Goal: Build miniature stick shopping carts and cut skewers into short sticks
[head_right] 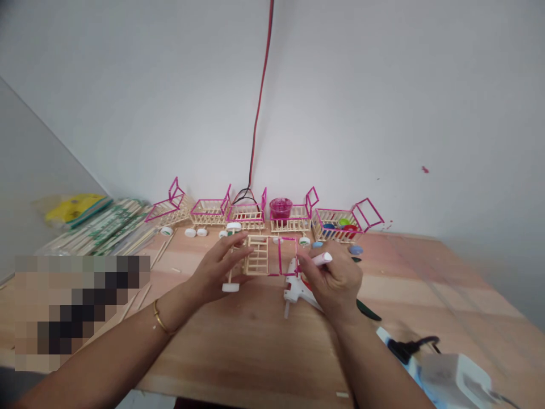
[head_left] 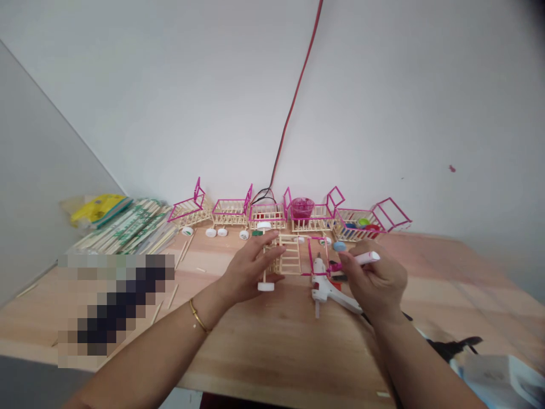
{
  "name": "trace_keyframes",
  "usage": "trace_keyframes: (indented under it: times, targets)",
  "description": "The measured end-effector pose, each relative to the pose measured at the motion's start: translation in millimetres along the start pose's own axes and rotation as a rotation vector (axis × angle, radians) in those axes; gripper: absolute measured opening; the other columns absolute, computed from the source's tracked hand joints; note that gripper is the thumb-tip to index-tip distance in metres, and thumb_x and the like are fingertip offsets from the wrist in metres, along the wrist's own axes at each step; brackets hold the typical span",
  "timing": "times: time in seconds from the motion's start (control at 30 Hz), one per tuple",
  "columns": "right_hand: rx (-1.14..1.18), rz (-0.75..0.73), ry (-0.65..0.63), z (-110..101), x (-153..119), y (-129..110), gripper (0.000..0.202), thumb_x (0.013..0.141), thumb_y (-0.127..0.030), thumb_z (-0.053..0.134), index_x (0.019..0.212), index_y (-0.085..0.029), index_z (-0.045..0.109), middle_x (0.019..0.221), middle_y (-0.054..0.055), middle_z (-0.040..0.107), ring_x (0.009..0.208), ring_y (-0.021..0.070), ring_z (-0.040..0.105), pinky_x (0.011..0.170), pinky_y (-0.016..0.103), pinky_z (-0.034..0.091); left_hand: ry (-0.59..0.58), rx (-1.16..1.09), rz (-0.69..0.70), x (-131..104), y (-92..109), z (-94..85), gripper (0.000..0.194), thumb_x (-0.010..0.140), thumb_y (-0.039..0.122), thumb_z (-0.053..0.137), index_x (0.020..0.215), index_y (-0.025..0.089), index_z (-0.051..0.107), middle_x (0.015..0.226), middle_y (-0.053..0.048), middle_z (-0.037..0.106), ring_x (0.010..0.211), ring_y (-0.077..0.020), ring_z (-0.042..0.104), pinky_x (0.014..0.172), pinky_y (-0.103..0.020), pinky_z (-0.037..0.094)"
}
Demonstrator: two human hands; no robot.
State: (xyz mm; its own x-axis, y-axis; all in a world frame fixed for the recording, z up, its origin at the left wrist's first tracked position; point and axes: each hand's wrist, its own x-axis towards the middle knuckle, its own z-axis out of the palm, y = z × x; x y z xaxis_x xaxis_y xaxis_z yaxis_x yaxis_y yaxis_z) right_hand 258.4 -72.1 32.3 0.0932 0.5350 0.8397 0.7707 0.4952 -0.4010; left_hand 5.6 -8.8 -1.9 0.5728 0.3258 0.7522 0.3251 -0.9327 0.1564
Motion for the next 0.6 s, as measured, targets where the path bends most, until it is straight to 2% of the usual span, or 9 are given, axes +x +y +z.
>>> trace_keyframes:
  times: [0.17, 0.47, 0.6]
  targets:
    - [-0.003, -0.018, 0.043, 1.2, 3.8, -3.1, 0.016, 0.082, -0.027, 0.068, 0.069, -0.019, 0.061, 0.064, -0.001, 0.059, 0.058, 0.0127, 0.054, 0.057, 0.027, 0.041, 0.01, -0.008, -0.003, -0.6, -0.1, 1.0, 0.058, 0.081, 0.026, 0.066, 0.133, 0.022, 0.042, 0.139, -0.019, 0.042, 0.125, -0.0279, 0.047, 0.096, -0.047, 0.048]
    - [-0.037, -0.05, 0.099, 2.5, 6.4, -4.8, 0.01, 0.085, -0.023, 0.062, 0.076, -0.02, 0.063, 0.069, 0.001, 0.061, 0.064, 0.0149, 0.057, 0.061, 0.029, 0.044, 0.013, -0.005, 0.004, 0.0, 0.5, 0.9, 0.06, 0.081, 0.026, 0.066, 0.135, 0.024, 0.04, 0.139, -0.019, 0.042, 0.124, -0.0278, 0.047, 0.095, -0.048, 0.049]
    - [-0.103, -0.049, 0.075, 3.0, 6.9, -4.4, 0.012, 0.087, -0.022, 0.057, 0.076, -0.02, 0.062, 0.07, 0.002, 0.06, 0.066, 0.0158, 0.057, 0.062, 0.029, 0.043, 0.013, -0.008, -0.003, -0.6, 0.2, 1.3, 0.059, 0.081, 0.027, 0.065, 0.135, 0.024, 0.04, 0.14, -0.018, 0.041, 0.124, -0.0278, 0.048, 0.095, -0.048, 0.049]
